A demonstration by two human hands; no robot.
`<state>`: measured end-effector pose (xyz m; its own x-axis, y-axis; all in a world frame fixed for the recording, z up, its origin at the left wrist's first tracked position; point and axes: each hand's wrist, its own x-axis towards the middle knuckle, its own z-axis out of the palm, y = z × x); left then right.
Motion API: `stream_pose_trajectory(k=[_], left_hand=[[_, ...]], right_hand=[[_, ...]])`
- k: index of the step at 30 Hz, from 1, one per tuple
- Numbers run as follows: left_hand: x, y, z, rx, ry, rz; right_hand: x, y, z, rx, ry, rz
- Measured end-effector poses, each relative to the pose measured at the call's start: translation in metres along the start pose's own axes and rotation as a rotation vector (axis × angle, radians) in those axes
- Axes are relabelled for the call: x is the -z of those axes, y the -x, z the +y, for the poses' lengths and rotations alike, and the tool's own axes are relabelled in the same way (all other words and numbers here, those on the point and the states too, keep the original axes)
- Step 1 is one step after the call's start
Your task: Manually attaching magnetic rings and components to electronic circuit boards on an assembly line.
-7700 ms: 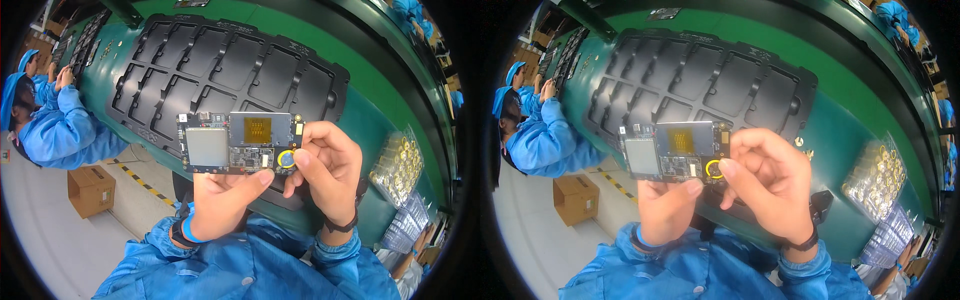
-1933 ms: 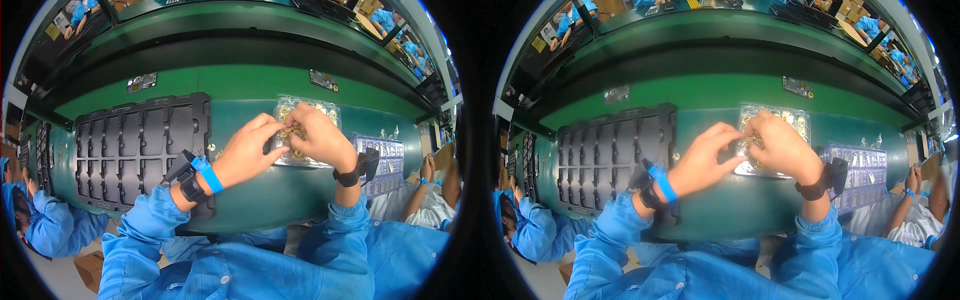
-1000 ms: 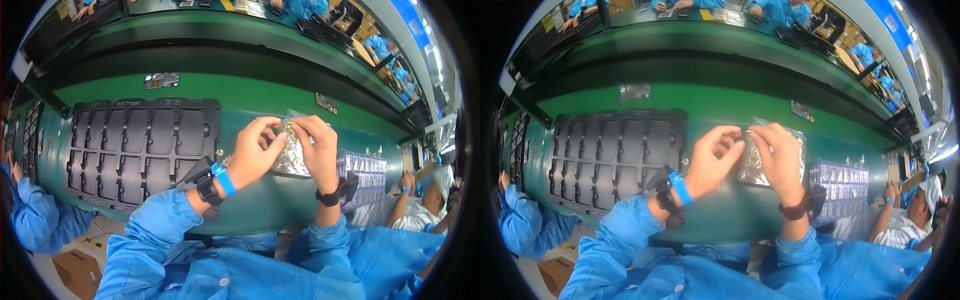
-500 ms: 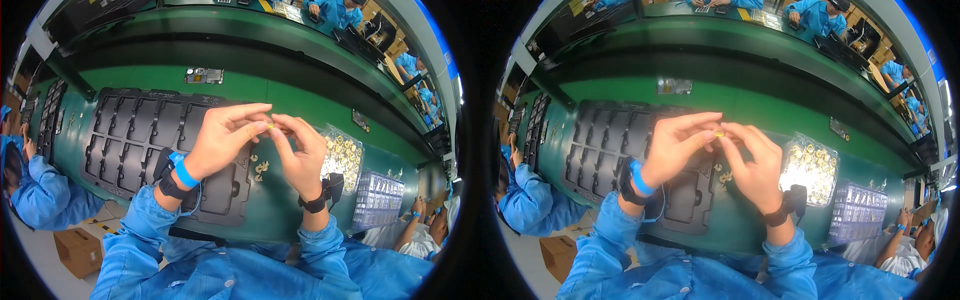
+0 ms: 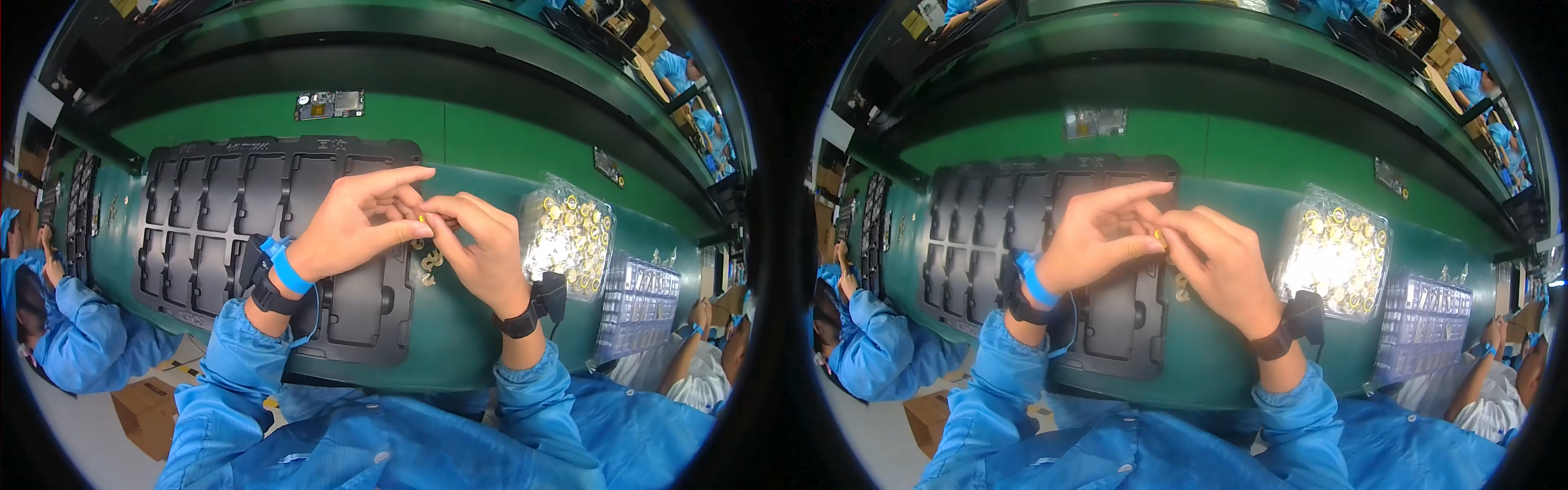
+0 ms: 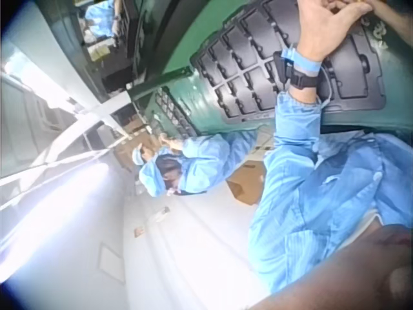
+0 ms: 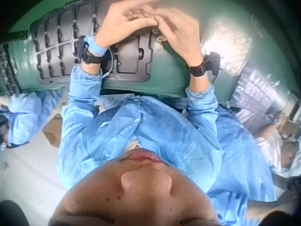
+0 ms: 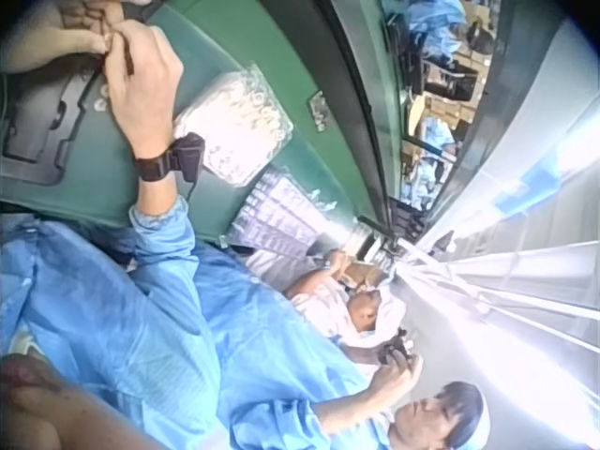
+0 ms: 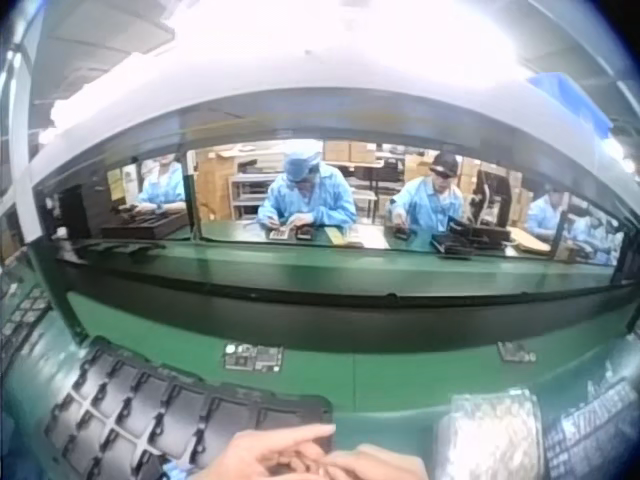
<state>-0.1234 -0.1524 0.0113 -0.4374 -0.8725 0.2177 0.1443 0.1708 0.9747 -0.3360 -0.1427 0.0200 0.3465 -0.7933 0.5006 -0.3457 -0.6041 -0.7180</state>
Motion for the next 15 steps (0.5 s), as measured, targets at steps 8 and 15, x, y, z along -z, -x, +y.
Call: stream_pose_trajectory(k=[8, 15], left_hand=[[-0.003, 0.001, -0.001, 0.074, 0.059, 0.034], [-0.014, -0.001, -0.008, 0.059, 0.118, 0.112]], right_hand=[[-0.004, 0.001, 0.001, 0.045, 0.036, -0.004], [-0.012, 0.006, 0.002, 0.081, 0.221, 0.148]])
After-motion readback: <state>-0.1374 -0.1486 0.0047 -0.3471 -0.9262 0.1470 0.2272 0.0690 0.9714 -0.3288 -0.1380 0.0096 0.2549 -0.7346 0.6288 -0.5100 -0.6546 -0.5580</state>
